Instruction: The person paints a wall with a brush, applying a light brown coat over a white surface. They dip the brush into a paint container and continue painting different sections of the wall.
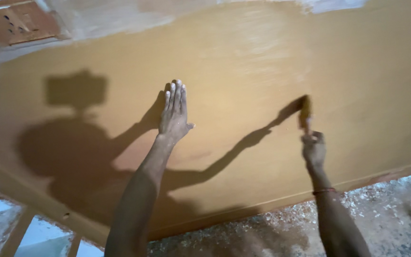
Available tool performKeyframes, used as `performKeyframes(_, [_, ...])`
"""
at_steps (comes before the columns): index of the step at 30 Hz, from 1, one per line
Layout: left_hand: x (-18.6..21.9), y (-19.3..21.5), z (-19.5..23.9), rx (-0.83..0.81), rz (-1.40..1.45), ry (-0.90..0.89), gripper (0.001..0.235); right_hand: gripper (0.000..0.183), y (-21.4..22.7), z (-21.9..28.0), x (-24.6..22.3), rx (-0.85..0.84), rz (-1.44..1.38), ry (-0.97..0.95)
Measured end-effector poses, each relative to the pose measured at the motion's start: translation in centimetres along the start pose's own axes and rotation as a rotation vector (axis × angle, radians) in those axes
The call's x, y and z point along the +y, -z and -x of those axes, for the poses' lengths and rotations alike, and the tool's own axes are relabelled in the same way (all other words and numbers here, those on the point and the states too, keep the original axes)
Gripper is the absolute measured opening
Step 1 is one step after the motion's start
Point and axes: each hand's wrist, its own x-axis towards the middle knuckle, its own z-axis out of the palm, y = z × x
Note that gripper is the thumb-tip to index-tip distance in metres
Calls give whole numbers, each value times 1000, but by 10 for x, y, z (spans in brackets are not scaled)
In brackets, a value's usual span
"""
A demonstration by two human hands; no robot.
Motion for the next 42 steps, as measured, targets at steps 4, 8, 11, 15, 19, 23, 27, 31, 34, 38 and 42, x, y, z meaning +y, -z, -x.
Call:
performKeyframes(4, [9,-4,1,55,48,-31,138,39,-35,52,-59,-422,-79,123])
performKeyframes(8, [14,-6,-1,12,30,-24,138,38,-50,101,-96,-619,-75,576])
performKeyframes(11, [17,-7,-3,-12,27,-15,138,37,-57,98,-92,-613,-39,451])
performKeyframes(15, [19,-10,0,-18,-39,-15,138,35,-53,48,-41,-323,82,160])
performKeyframes(19, [21,-11,1,-91,-74,12,137,40,-10,14,29,75,37,225])
performKeyframes(23, [20,-14,4,-77,-102,-3,137,37,12,2,48,192,-271,207])
performKeyframes(27, [21,-9,2,-19,-45,-29,137,41,4,3,24,-114,-660,-254])
performKeyframes(31, [16,0,4,-7,0,-22,137,38,-33,42,-22,-326,-631,-210])
performKeyframes(34, [10,6,14,26,8,-36,137,37,-58,93,-57,-657,-782,-146])
performKeyframes(38, [-7,14,22,44,-22,-33,138,37,-86,162,-107,-988,-282,-64])
performKeyframes(42, [-28,18,26,29,-57,-6,138,39,-114,174,-139,-1045,-486,68])
